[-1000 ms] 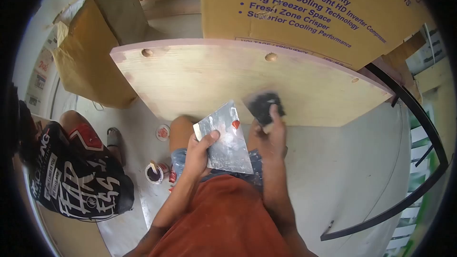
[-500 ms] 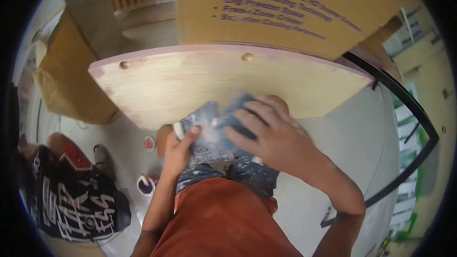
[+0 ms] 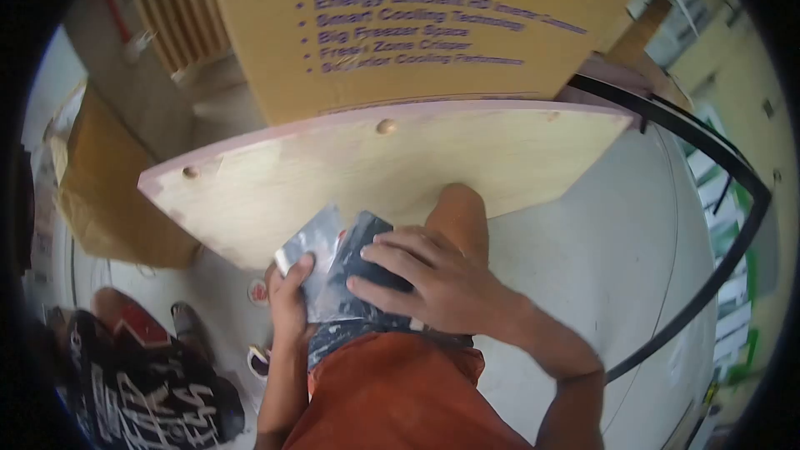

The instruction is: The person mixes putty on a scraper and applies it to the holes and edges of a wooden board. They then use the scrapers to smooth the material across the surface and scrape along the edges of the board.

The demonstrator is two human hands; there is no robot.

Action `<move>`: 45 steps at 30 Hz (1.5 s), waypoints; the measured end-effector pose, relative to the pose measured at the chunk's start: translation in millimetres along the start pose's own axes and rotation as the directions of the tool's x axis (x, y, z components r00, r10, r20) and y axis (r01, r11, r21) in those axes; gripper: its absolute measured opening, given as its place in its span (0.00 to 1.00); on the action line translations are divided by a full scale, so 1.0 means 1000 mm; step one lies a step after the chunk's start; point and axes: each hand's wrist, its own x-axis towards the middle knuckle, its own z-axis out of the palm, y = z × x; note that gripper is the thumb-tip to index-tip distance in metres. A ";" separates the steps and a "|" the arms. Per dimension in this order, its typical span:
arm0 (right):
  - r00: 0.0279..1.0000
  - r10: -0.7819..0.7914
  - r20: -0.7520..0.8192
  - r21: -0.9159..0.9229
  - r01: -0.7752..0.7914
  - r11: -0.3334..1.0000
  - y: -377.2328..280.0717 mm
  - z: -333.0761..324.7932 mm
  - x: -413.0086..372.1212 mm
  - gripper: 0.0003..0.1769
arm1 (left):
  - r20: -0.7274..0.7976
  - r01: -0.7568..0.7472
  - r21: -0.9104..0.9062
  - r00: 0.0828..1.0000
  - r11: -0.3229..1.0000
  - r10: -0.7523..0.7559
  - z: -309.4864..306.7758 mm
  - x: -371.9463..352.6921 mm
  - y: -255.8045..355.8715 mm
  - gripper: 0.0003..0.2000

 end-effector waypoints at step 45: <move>1.000 -0.013 -0.017 -0.152 0.010 0.988 0.036 -0.021 -0.020 0.30 | 0.125 0.084 -0.161 0.990 0.983 -0.064 0.017 0.000 -0.030 0.14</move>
